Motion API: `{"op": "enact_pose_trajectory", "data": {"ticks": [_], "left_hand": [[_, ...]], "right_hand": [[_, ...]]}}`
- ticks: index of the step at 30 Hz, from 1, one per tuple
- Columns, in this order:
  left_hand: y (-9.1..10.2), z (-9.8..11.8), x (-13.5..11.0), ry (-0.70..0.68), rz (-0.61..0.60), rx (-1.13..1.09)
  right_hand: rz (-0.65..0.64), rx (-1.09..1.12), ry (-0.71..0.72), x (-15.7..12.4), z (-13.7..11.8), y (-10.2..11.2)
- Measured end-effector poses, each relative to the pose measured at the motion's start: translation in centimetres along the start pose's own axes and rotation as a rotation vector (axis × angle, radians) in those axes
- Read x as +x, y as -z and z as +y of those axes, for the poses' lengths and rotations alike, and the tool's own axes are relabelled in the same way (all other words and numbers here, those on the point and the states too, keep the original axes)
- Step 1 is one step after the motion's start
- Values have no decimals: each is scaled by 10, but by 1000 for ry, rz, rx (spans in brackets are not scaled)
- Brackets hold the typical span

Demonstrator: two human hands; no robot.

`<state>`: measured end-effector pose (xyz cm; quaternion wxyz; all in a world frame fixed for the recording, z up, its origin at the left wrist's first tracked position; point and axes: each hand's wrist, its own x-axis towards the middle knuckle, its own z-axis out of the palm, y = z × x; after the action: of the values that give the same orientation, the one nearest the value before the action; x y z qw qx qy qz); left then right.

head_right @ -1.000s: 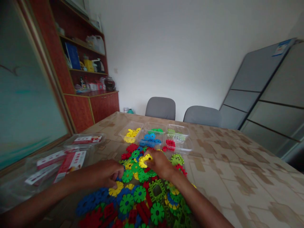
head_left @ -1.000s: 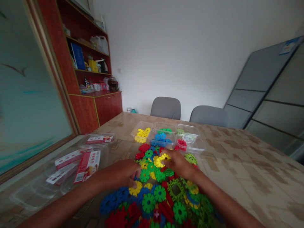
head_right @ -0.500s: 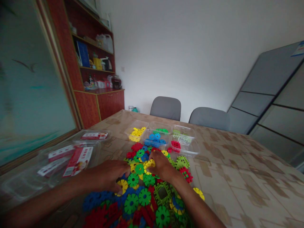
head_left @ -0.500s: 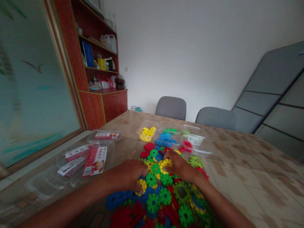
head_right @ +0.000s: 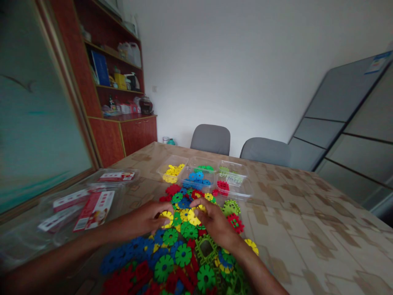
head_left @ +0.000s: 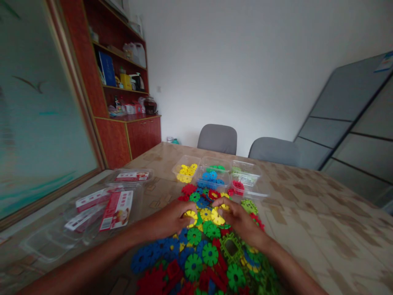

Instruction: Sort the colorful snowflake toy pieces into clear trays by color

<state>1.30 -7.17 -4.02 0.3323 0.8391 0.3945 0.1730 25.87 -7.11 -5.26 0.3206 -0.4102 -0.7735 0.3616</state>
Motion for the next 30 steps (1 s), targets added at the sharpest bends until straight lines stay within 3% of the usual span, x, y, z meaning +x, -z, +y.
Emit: {"op": "enact_pose_trajectory", "data": {"ticks": [4, 9, 14, 22, 30], "left_hand": [[-16, -5, 8, 141, -31, -310], [-29, -7, 11, 77, -69, -562], [-30, -10, 10, 62, -26, -543], [-36, -19, 13, 46, 38, -463], [-31, -9, 13, 72, 4, -484]], "right_hand": [[-36, 28, -60, -3, -9, -11], [-30, 44, 54, -8, -12, -32], [71, 115, -15, -4, -6, -42], [110, -207, 58, -3, -10, -40], [123, -52, 50, 0, -11, -38]]}}
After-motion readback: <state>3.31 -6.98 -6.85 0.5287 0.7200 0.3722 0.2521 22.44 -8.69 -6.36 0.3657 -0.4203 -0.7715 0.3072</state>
